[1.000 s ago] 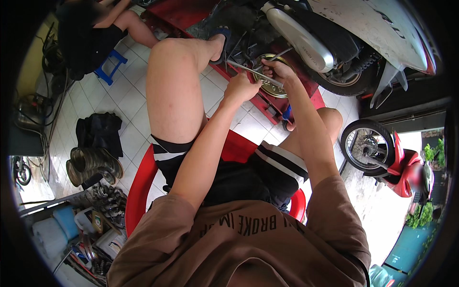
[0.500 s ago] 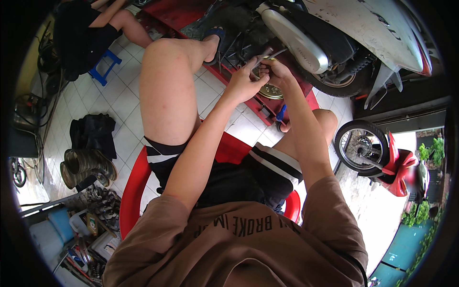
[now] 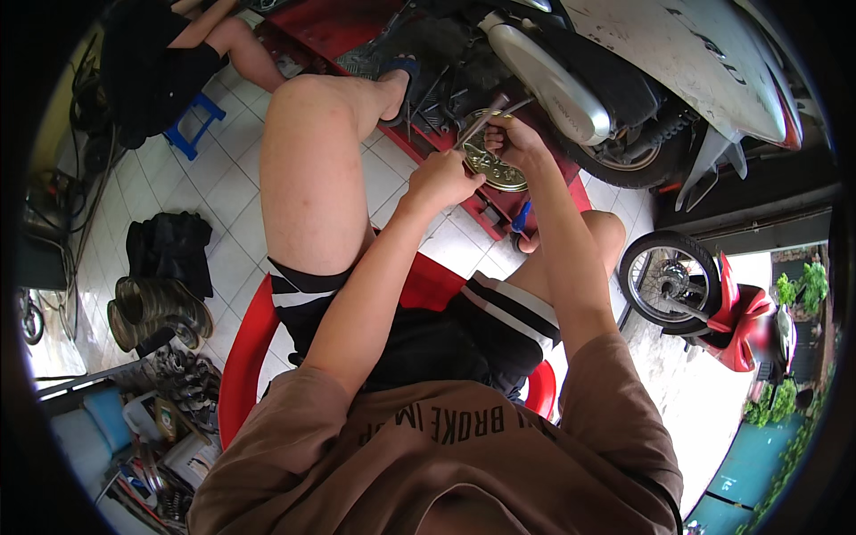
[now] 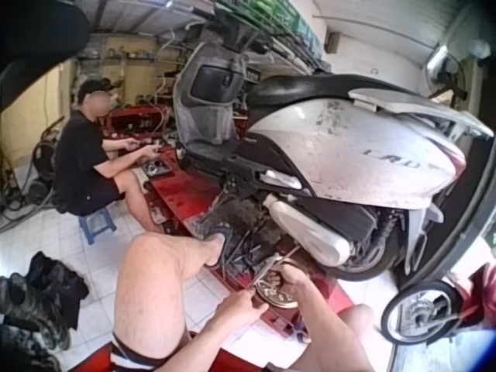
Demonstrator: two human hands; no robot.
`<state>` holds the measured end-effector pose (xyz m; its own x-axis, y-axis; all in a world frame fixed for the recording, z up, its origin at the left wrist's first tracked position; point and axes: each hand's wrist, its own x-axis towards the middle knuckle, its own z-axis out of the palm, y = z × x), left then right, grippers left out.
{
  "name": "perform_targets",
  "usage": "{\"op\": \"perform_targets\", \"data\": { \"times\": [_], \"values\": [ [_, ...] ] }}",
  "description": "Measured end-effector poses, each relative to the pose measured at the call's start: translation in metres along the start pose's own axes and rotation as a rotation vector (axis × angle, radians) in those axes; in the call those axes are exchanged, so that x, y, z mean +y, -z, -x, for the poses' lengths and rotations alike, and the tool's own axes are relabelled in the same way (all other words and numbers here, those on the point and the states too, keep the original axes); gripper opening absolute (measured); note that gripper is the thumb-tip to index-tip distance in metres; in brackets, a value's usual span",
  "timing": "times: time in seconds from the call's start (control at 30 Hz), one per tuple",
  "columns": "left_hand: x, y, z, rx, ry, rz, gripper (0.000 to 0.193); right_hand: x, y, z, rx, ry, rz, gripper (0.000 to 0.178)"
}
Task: The person uses a T-handle wrench to tighten bolts on the underside of a white motorcycle. They repeatedly adjust the wrench and apply torque to fasteners near the engine area while sitting on a red plastic stool.
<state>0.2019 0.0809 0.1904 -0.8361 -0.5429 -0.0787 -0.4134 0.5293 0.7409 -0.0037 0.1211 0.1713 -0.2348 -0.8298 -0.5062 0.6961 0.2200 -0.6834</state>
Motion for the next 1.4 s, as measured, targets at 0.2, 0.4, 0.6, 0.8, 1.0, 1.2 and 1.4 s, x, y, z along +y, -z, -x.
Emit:
{"op": "perform_targets", "data": {
  "times": [0.2, 0.4, 0.6, 0.8, 1.0, 1.2, 1.4],
  "values": [
    [0.002, 0.002, -0.004, 0.069, -0.149, 0.168, 0.064, 0.006, -0.008, 0.003, 0.008, 0.064, 0.073, 0.006],
    [-0.001, -0.01, 0.0, 0.221, 0.088, 0.024, 0.059, -0.003, 0.001, -0.004, -0.031, 0.038, 0.082, 0.005],
    [0.017, 0.012, 0.002, -0.079, -0.198, 0.172, 0.067, -0.006, 0.0, 0.006, 0.055, 0.076, 0.044, 0.006],
    [0.01, -0.001, -0.003, 0.178, -0.011, 0.29, 0.056, -0.002, -0.001, -0.001, 0.02, 0.016, 0.002, 0.003],
    [0.009, 0.004, -0.002, -0.082, -0.105, 0.243, 0.07, -0.006, -0.001, 0.002, 0.013, 0.008, 0.016, 0.008],
    [-0.006, -0.009, -0.011, 0.226, 0.094, 0.255, 0.074, -0.003, -0.003, 0.001, -0.009, 0.062, 0.029, 0.012],
    [0.01, -0.01, -0.013, 0.24, -0.096, 0.529, 0.08, -0.007, 0.0, 0.004, 0.005, 0.07, 0.052, 0.013]
  ]
}}
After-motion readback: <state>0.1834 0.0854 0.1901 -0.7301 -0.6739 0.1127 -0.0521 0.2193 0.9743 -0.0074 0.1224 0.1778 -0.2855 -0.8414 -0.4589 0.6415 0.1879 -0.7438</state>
